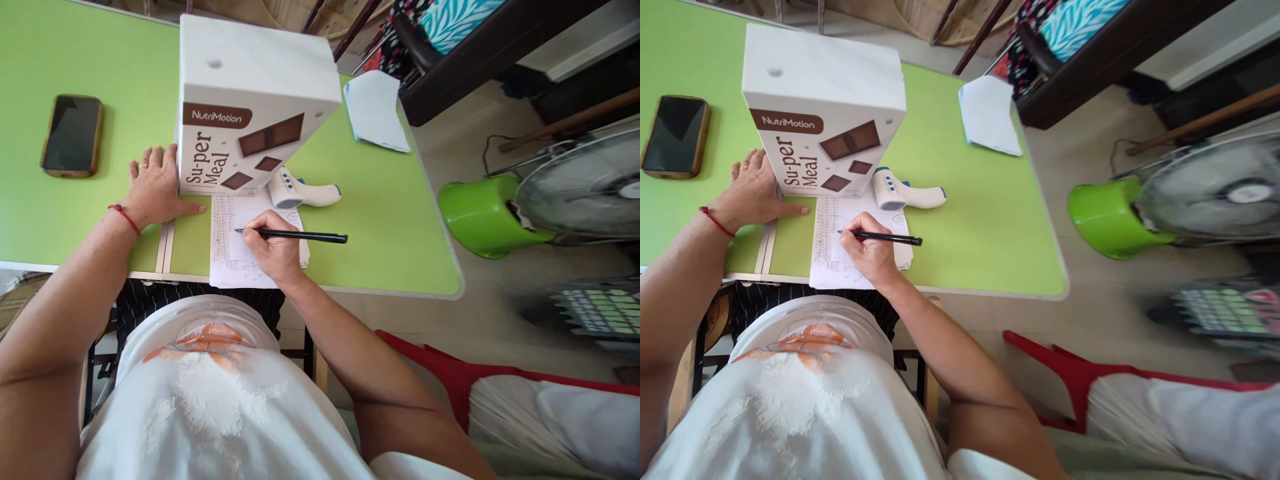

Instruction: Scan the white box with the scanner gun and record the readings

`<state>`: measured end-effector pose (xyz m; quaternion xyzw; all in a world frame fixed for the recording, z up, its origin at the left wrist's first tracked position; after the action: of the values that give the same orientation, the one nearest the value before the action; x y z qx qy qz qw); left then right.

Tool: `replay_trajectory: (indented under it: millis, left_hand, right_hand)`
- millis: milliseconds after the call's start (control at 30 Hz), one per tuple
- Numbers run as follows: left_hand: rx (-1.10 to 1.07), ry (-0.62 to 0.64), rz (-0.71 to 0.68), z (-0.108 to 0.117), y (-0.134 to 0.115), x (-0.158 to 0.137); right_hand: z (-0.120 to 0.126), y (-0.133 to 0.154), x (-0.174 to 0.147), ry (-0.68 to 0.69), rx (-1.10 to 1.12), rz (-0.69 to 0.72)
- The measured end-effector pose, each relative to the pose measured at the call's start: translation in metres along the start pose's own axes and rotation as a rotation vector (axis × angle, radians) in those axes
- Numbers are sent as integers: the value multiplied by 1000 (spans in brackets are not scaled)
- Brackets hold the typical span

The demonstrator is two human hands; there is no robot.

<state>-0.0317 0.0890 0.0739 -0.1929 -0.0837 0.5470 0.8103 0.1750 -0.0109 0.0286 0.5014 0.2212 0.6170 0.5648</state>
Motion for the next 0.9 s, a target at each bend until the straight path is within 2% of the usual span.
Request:
replay_trajectory:
  millis: [200, 467, 900]
  left_hand:
    - [27, 0, 16, 0, -1, -1]
    - [30, -5, 6, 1, -1, -1]
    - [91, 9, 14, 0, -1, -3]
  right_hand:
    - [0, 0, 1, 32, -3, 5]
    - [-1, -1, 0, -27, 19, 64]
    - [-1, -1, -1, 2, -53, 86]
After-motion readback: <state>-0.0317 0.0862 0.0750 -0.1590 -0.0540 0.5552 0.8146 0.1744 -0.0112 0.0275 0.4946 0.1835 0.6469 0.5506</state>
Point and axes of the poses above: each hand's wrist, its own x-axis towards the middle knuckle, its own z-axis out of the back of the hand, y = z × x, the point moved 1 cm from there along x, towards the middle knuckle, and after that the axes turned 3 degrees about -z, right-handed, at the moved point
